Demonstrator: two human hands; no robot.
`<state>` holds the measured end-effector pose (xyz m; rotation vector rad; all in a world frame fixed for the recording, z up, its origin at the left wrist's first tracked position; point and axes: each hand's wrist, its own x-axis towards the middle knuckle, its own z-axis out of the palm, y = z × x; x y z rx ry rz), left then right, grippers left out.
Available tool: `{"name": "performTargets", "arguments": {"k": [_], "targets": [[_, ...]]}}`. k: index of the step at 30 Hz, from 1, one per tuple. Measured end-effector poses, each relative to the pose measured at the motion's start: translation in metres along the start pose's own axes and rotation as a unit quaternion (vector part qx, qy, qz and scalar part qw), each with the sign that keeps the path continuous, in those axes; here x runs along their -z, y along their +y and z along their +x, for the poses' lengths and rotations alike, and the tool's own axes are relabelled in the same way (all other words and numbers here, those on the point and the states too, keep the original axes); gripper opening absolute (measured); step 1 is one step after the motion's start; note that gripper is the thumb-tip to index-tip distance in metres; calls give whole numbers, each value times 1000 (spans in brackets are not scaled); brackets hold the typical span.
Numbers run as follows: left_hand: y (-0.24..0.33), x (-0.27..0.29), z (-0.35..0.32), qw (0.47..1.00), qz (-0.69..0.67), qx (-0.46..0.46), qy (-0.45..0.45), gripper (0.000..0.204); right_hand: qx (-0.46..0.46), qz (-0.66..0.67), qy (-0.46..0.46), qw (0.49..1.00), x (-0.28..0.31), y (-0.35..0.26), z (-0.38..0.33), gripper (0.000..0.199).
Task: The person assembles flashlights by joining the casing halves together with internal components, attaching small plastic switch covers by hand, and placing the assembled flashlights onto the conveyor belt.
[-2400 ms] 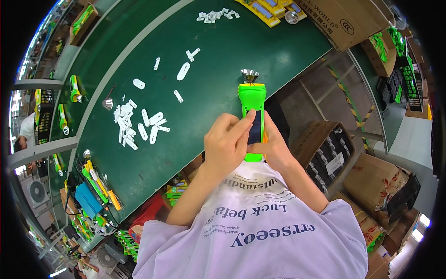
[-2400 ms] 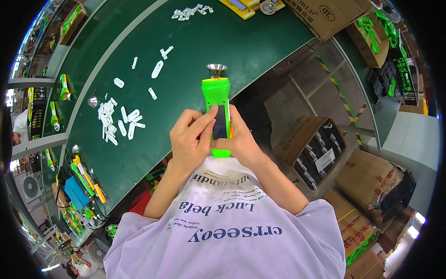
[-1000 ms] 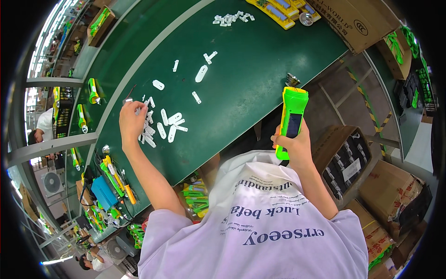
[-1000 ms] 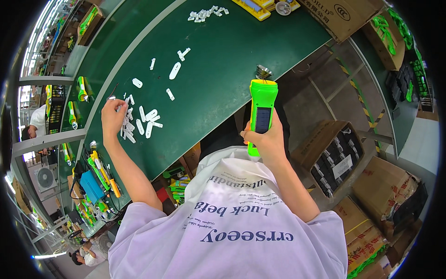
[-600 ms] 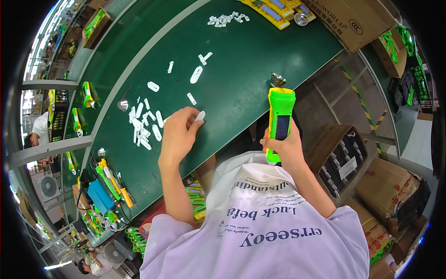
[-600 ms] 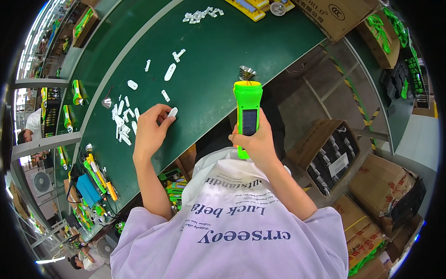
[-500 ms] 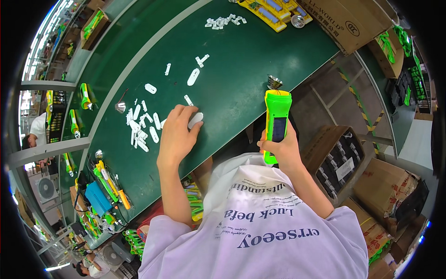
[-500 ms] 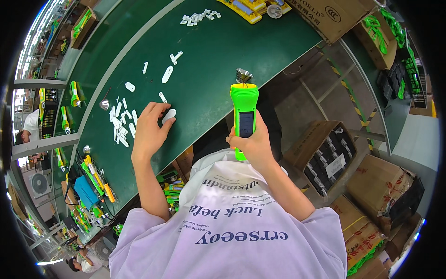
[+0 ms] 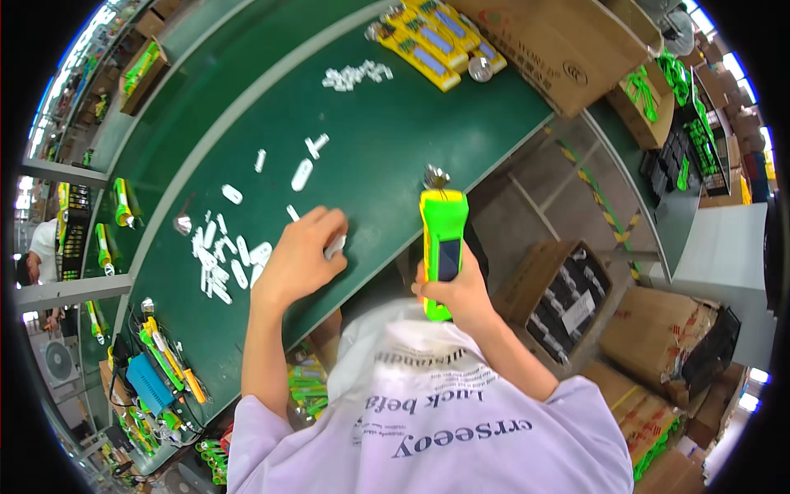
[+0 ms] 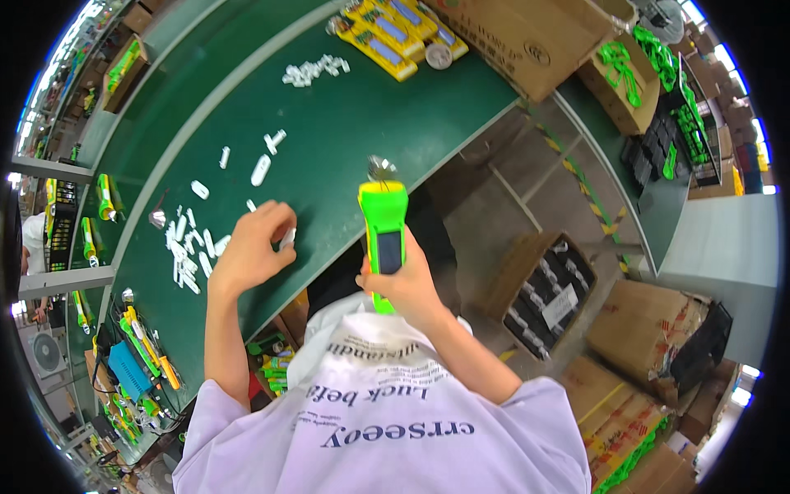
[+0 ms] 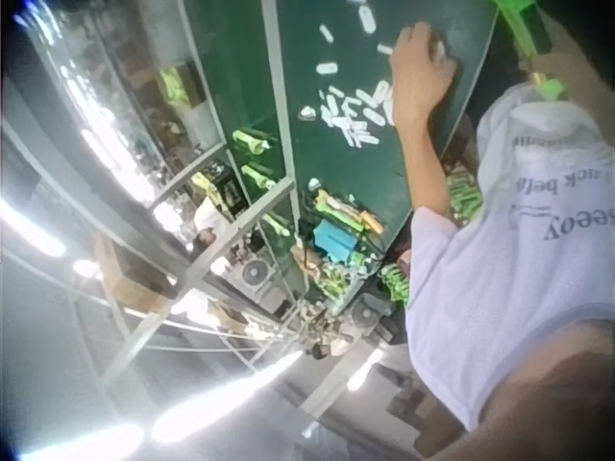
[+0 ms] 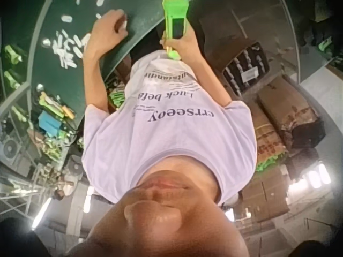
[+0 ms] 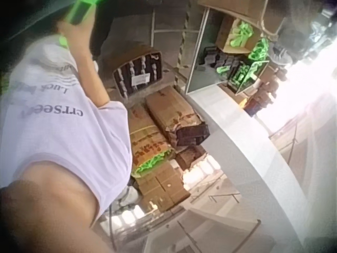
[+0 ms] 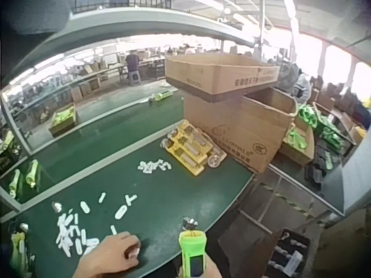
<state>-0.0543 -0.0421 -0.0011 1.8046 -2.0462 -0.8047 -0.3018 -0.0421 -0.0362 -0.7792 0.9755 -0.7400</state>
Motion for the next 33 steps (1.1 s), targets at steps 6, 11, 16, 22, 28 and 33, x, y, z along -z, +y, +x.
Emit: {"name": "performTargets", "arguments": {"k": [6,11,16,22,28,33], "targets": [[31,-40,3,869,-491,-60,19,27,-34,17,-53,998,-1,-6,5,54],[35,-61,10,814,-575,-67,53,28,-42,20,-85,995,0,1,5,61],[44,-60,7,837,-542,-37,71,27,4,-19,-67,998,1,0,4,57],[56,-67,2,874,-469,5,124,24,4,3,-68,998,-1,-3,3,56],[54,-82,-1,920,-351,-8,174,17,-5,9,-66,998,1,-6,7,55],[63,-96,-3,871,-424,59,242,17,-16,-31,-92,995,0,-2,6,59]]}}
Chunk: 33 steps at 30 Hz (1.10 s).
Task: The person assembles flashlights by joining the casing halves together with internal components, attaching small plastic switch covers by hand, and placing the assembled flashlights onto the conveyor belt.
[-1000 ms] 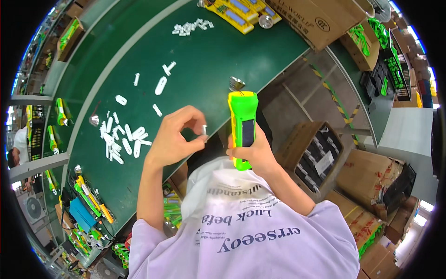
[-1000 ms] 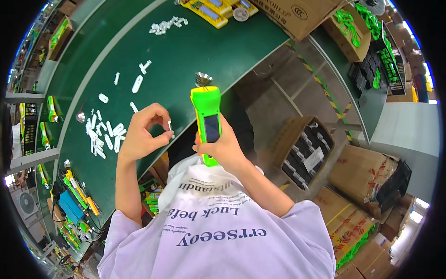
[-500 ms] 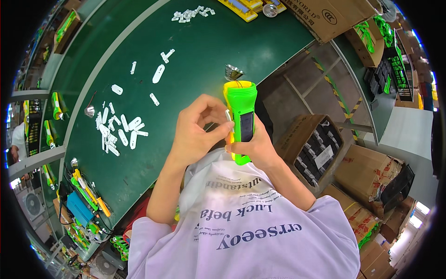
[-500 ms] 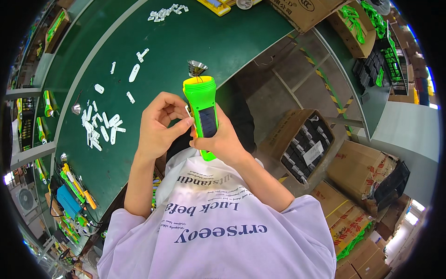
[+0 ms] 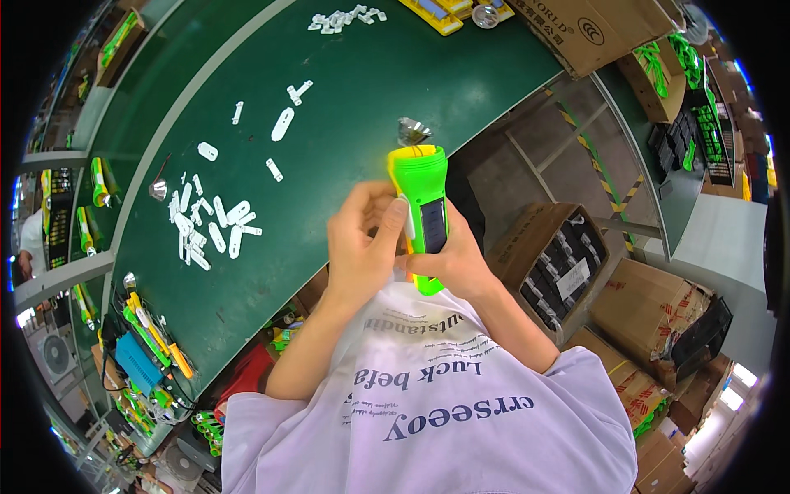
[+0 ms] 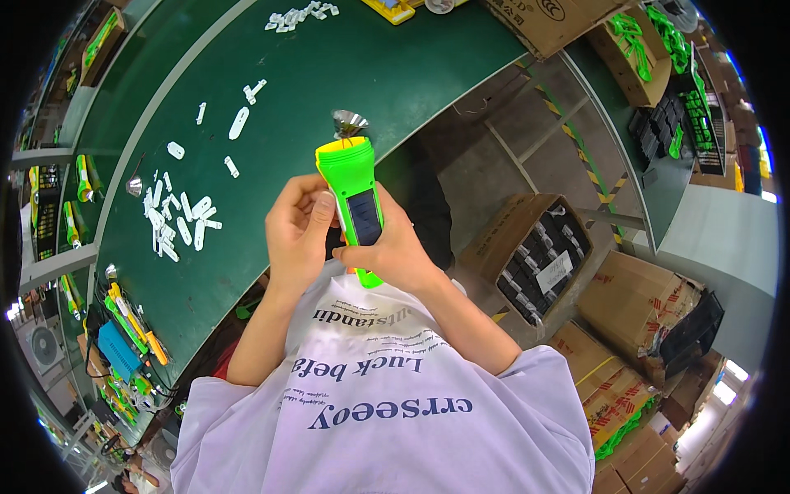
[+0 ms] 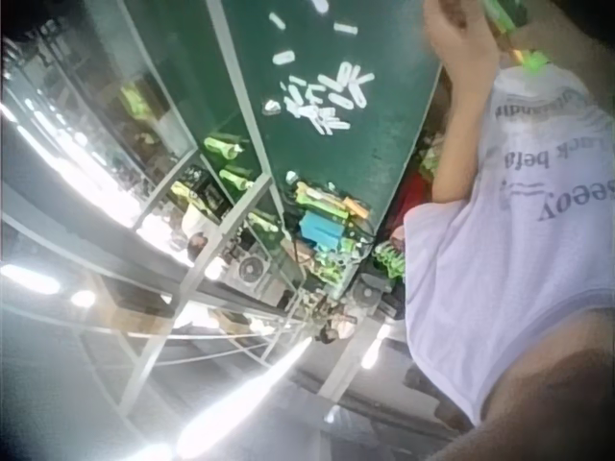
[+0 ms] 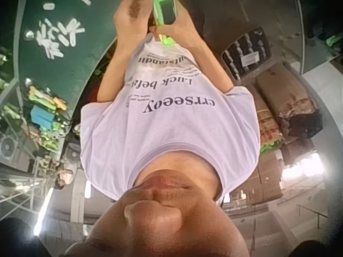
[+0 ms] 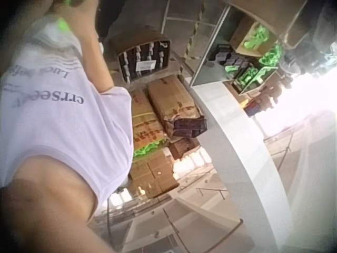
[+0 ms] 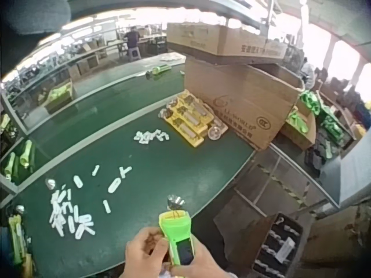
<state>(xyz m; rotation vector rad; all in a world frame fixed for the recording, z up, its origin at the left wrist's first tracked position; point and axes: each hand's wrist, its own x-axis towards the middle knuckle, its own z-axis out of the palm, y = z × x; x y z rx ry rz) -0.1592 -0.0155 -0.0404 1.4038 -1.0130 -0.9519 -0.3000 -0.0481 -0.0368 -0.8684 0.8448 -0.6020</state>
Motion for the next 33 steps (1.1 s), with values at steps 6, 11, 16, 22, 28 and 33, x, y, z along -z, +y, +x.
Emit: {"name": "performTargets", "arguments": {"k": [6,11,16,22,28,33], "targets": [[2,2,-3,998,-2,63,12,18,45,-78,52,995,-4,12,0,55],[3,0,-9,997,48,-14,55,22,86,-247,119,958,-6,23,-3,45],[-6,-4,-7,997,-46,-12,68,34,142,-346,130,918,-7,23,-7,41],[1,-2,-7,997,-24,-48,58,40,188,-351,108,911,-8,19,-9,40],[3,3,-4,998,46,-41,34,40,179,-325,105,923,-6,24,-8,39],[7,11,1,993,109,9,-38,30,112,-224,76,965,3,27,-6,42]]}}
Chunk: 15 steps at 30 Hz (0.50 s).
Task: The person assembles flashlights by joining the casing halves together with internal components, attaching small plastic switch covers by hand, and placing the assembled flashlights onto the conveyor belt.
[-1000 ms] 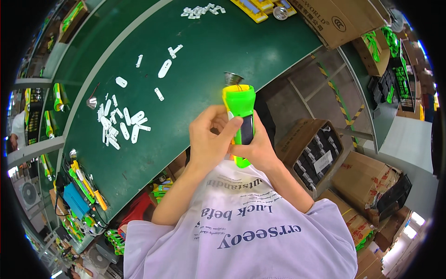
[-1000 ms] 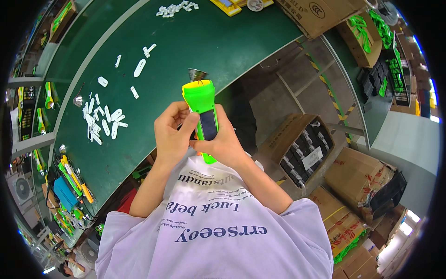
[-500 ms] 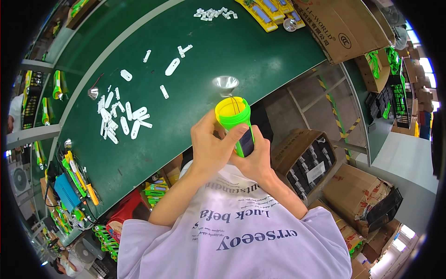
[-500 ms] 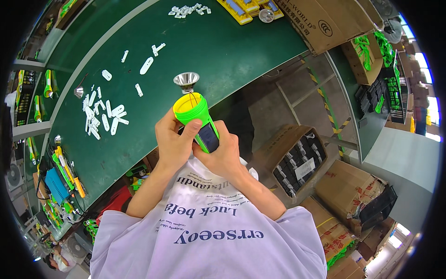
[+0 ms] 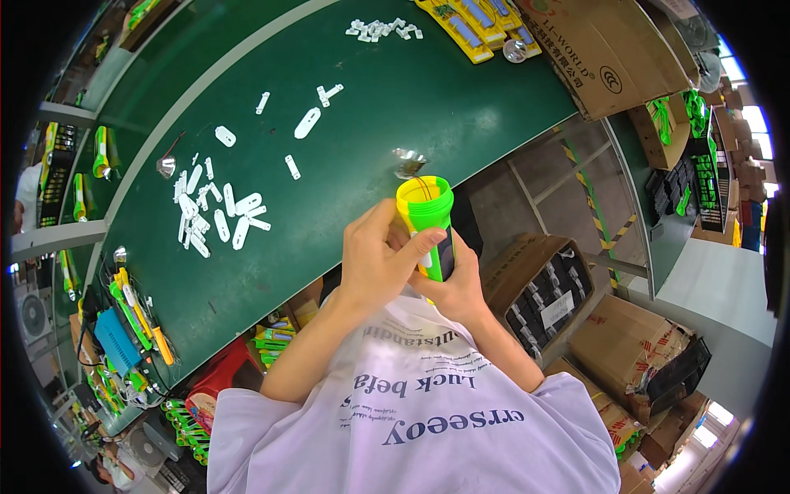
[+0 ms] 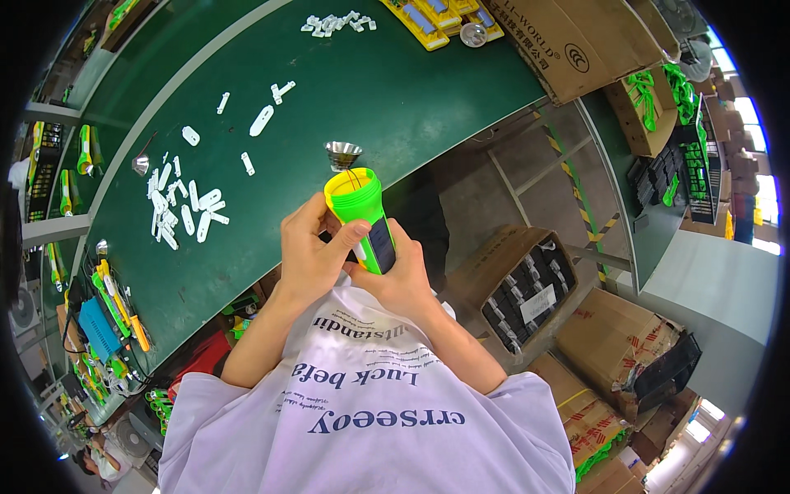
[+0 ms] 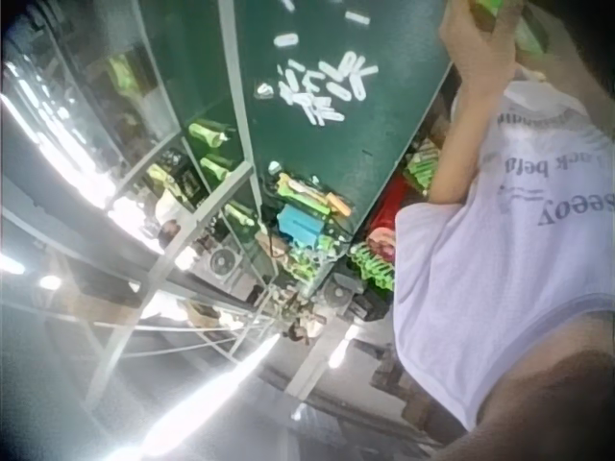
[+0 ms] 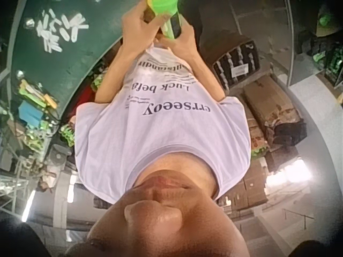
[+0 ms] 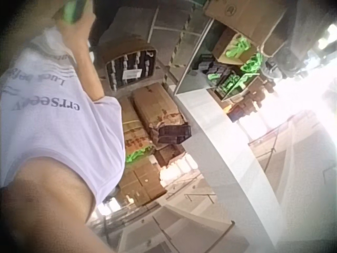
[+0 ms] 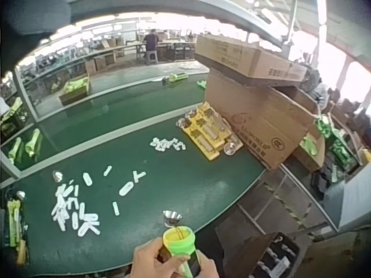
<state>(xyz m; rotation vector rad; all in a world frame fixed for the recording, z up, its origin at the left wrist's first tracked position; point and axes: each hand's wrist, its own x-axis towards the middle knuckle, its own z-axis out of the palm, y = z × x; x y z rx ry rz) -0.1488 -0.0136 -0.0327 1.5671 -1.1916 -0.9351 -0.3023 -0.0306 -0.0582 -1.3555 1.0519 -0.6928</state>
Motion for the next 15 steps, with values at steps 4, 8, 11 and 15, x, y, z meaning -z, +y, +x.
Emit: {"name": "performTargets", "arguments": {"k": [4,8,11,15], "targets": [[-13,14,15,996,40,-74,2,13,-129,149,-55,979,10,-8,3,52],[-15,43,62,982,150,-103,50,11,-163,268,-55,948,16,-4,6,47],[-23,69,113,924,325,-172,104,13,-115,326,-18,938,16,0,10,47],[-24,82,177,923,329,-161,115,13,-108,350,-15,931,13,-11,8,54]]}}
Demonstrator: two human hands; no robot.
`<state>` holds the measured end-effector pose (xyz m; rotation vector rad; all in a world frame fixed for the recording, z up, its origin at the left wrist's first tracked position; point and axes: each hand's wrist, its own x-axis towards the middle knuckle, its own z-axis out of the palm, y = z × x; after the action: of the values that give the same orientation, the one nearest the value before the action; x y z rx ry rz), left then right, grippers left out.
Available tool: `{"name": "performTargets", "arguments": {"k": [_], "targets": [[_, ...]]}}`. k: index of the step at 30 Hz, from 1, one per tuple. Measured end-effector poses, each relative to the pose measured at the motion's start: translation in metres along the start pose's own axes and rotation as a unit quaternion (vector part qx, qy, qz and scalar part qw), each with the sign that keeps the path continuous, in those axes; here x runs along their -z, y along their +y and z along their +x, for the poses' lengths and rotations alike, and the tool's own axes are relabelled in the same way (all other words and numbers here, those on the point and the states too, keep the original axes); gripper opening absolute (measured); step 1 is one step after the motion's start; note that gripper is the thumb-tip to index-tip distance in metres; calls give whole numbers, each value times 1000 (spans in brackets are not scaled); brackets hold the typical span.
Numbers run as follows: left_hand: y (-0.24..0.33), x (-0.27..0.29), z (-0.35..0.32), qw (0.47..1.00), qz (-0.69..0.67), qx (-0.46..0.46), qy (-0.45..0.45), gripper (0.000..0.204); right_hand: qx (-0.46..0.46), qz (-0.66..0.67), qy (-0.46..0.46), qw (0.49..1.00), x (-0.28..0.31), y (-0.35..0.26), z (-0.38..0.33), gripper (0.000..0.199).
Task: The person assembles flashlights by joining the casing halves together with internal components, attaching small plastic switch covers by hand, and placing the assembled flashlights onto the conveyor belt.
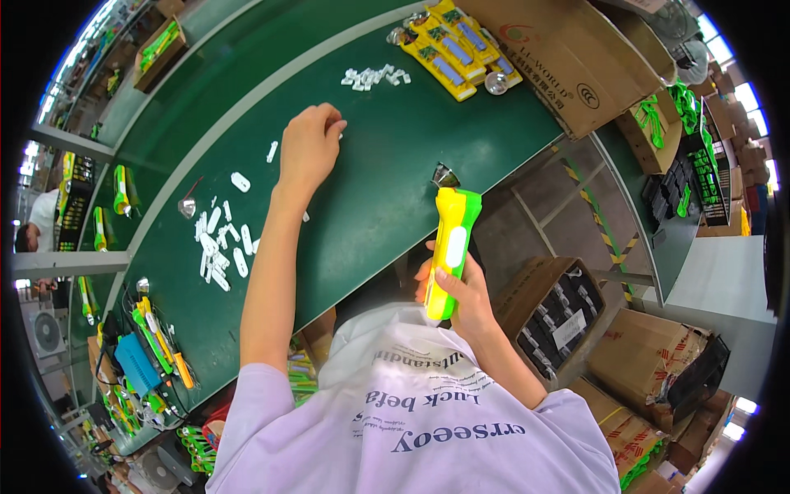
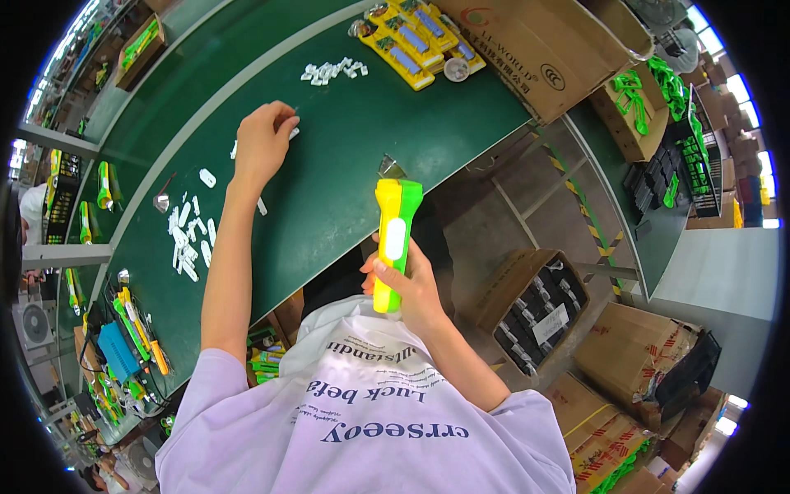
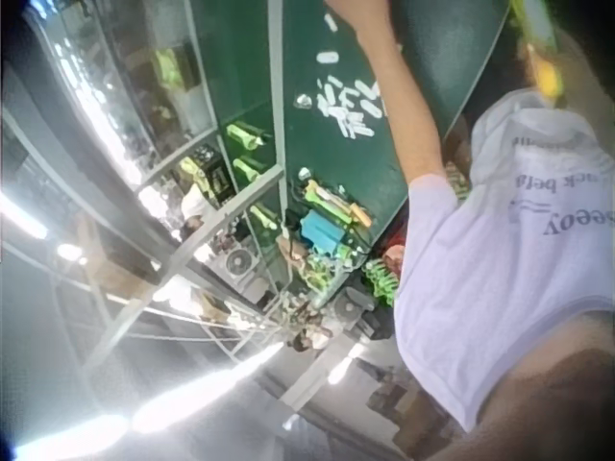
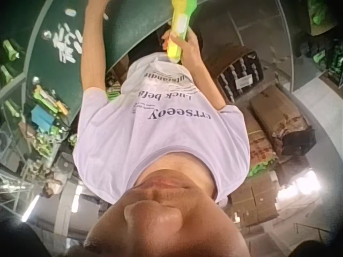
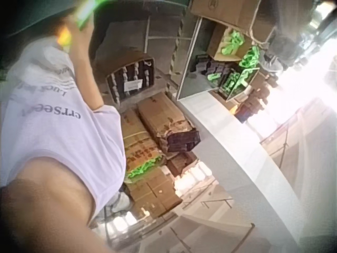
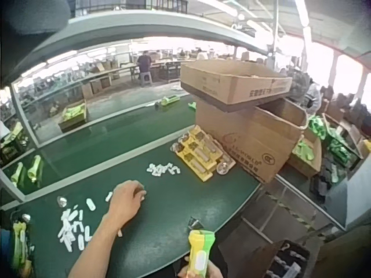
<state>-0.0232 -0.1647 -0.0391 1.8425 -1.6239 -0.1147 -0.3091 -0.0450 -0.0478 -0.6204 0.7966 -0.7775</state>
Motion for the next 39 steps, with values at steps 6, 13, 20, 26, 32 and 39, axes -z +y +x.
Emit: {"name": "performTargets", "arguments": {"k": [6,13,20,26,32,39], "targets": [[-11,-45,70,996,32,-69,-35,15,-25,96,-38,994,7,1,-11,52],[-21,-58,91,984,119,-136,-4,20,5,99,-25,995,15,-4,-15,51],[-8,-70,88,983,134,-123,36,24,-39,142,-62,987,13,-9,-6,52],[14,-61,57,997,-9,-77,-1,16,-29,167,-66,983,17,-8,-9,51],[103,-20,-64,892,-404,124,-161,18,-57,265,-144,952,32,-3,0,47],[138,-7,-133,922,-361,75,-118,14,-55,220,-160,961,23,-3,6,46]]}}
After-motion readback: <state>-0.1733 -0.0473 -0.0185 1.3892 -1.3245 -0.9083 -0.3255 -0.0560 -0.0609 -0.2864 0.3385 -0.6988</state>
